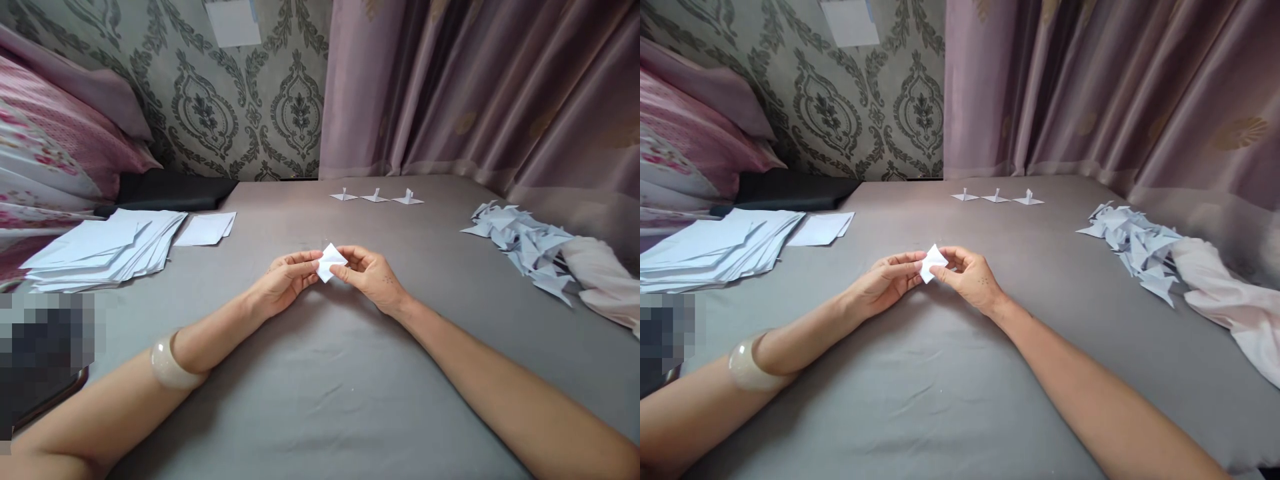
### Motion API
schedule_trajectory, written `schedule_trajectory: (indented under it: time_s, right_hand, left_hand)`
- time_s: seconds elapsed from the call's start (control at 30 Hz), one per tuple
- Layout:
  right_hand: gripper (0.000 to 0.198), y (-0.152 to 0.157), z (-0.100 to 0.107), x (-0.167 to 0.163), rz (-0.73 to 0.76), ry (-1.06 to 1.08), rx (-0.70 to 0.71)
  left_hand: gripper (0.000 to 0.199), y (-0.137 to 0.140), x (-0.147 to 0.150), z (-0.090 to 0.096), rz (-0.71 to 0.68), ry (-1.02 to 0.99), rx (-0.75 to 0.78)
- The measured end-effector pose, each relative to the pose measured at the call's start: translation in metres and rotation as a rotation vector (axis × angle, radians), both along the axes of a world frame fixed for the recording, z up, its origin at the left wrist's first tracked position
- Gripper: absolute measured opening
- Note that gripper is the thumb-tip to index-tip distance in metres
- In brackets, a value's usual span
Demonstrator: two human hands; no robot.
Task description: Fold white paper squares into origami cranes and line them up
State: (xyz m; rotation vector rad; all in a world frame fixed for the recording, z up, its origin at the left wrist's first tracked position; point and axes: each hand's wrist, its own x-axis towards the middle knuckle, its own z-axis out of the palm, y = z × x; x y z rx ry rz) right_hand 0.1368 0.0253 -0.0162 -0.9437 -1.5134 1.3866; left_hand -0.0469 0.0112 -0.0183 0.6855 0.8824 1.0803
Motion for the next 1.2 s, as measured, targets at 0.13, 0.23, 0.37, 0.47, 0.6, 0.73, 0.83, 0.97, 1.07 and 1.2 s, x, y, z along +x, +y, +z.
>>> schedule_trajectory:
  time_s: [0.13,0.23,0.37,0.47,0.6,0.73,0.83,0.97,1.07,1.2]
  right_hand:
    - [0.037,0.0008,-0.0003,-0.0001,0.005,0.035,-0.031]
    - [0.034,0.0015,-0.0003,0.0008,0.012,0.046,-0.043]
    - [0.035,0.0026,-0.0013,0.0024,0.028,0.054,-0.054]
    - [0.035,0.0036,-0.0027,0.0029,0.036,0.069,-0.051]
    - [0.035,0.0047,-0.0038,0.002,0.037,0.081,-0.056]
    - [0.036,0.0051,-0.0042,0.0014,0.047,0.092,-0.057]
    - [0.035,0.0051,-0.0043,0.0019,0.067,0.102,-0.069]
    - [0.031,0.0049,-0.0035,0.003,0.078,0.118,-0.093]
    - [0.03,0.0041,-0.0018,0.0034,0.081,0.123,-0.113]
    - [0.029,0.0022,0.0005,0.0025,0.105,0.134,-0.123]
  left_hand:
    - [0.018,0.0007,-0.0011,0.0013,0.032,-0.045,-0.016]
    - [0.019,0.001,-0.0011,0.0017,0.029,-0.064,-0.025]
    - [0.02,0.0015,-0.0007,0.0013,0.007,-0.083,-0.033]
    - [0.021,0.0021,-0.0009,0.0007,-0.015,-0.101,-0.041]
    - [0.021,0.002,-0.0015,0.0012,-0.041,-0.119,-0.035]
    - [0.02,0.0016,-0.0012,0.0032,-0.064,-0.132,-0.036]
    - [0.021,0.0019,-0.0008,0.0037,-0.076,-0.142,-0.041]
    - [0.021,0.0019,-0.0007,0.0027,-0.039,-0.108,-0.031]
    - [0.019,0.0013,-0.0009,0.0025,-0.016,-0.056,-0.002]
    - [0.02,0.0016,-0.0018,0.0033,-0.055,-0.038,0.009]
